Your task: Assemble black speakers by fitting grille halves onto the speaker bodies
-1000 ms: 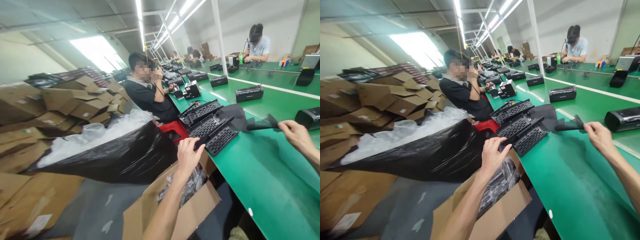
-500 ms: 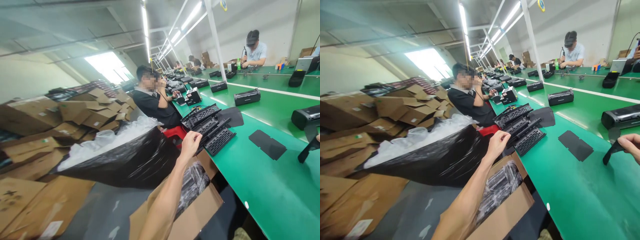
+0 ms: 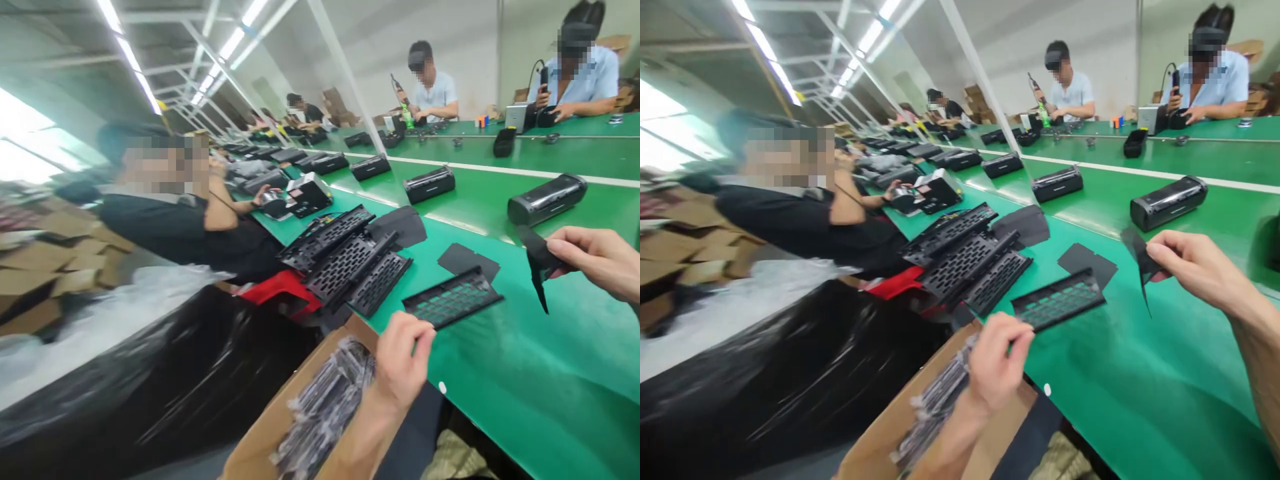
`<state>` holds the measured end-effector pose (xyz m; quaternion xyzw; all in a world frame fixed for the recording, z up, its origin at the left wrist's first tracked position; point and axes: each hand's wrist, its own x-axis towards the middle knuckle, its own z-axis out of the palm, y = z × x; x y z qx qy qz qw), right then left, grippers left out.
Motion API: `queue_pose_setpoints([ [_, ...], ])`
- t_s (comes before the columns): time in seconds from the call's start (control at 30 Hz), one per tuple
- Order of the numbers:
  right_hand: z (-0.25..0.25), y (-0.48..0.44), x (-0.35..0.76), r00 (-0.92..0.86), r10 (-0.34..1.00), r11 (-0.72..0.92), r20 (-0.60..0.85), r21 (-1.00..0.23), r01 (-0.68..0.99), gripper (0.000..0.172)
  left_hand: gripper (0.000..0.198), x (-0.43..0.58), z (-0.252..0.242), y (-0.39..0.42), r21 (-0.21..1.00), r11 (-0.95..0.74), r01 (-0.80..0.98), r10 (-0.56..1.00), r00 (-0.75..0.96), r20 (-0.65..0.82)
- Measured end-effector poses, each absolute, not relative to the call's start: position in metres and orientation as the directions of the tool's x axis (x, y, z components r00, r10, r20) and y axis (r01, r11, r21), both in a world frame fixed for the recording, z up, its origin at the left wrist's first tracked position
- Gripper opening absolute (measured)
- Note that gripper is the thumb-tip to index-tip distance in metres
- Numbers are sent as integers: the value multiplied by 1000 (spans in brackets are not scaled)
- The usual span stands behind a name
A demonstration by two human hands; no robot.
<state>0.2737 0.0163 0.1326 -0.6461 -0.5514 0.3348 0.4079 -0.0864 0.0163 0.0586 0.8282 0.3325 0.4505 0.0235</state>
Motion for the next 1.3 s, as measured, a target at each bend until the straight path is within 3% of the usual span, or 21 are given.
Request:
queue_pose_setpoints([
  [0.1, 139, 2, 244, 96, 995, -21, -12, -996, 90, 51, 9, -47, 22, -21, 352, -847, 399, 518, 469, 715],
  [0.2, 127, -11, 213, 98, 994, -28, -55, -965, -261, 45, 10, -31, 6, -40, 341, -875, 343, 481, 538, 692],
  [0.3, 98, -28, 199, 85, 975, -160, -206, -911, -380, 44, 6, -35, 7, -42, 399, -860, 318, 510, 541, 669],
  [0.4, 65, -51, 205, 159, 933, -304, -323, -944, -131, 48, 7, -48, 10, -34, 518, -783, 343, 621, 437, 650],
  [0.53, 40, -76, 224, 316, 937, -282, -147, -853, 439, 43, 10, -55, 5, -11, 625, -631, 460, 773, 306, 555],
  [0.63, 37, -85, 235, 308, 948, -266, -78, -726, 635, 46, 25, -43, -3, 8, 616, -561, 553, 827, 346, 443],
  [0.7, 37, -86, 241, 313, 947, -282, -75, -660, 696, 51, 23, -31, -7, 19, 578, -543, 609, 839, 392, 376],
  [0.83, 34, -77, 244, 415, 909, -317, 27, -600, 735, 51, 10, -15, -7, 33, 578, -530, 621, 846, 435, 309],
  [0.97, 28, -58, 236, 267, 957, -125, 117, -664, 737, 61, 10, -14, 3, 35, 793, -457, 403, 841, 485, 239],
  [1.07, 30, -55, 231, 190, 979, -66, 77, -756, 651, 45, 23, -18, 15, 26, 953, -244, 181, 870, 476, 132],
  [1.17, 37, -68, 229, 198, 980, -77, 31, -853, 516, 55, 36, -23, 27, 12, 994, -95, 47, 903, 425, 66],
  [1.3, 43, -94, 224, 178, 980, -144, -93, -941, 305, 64, 38, -32, 37, -6, 999, -44, 33, 920, 391, 27],
])
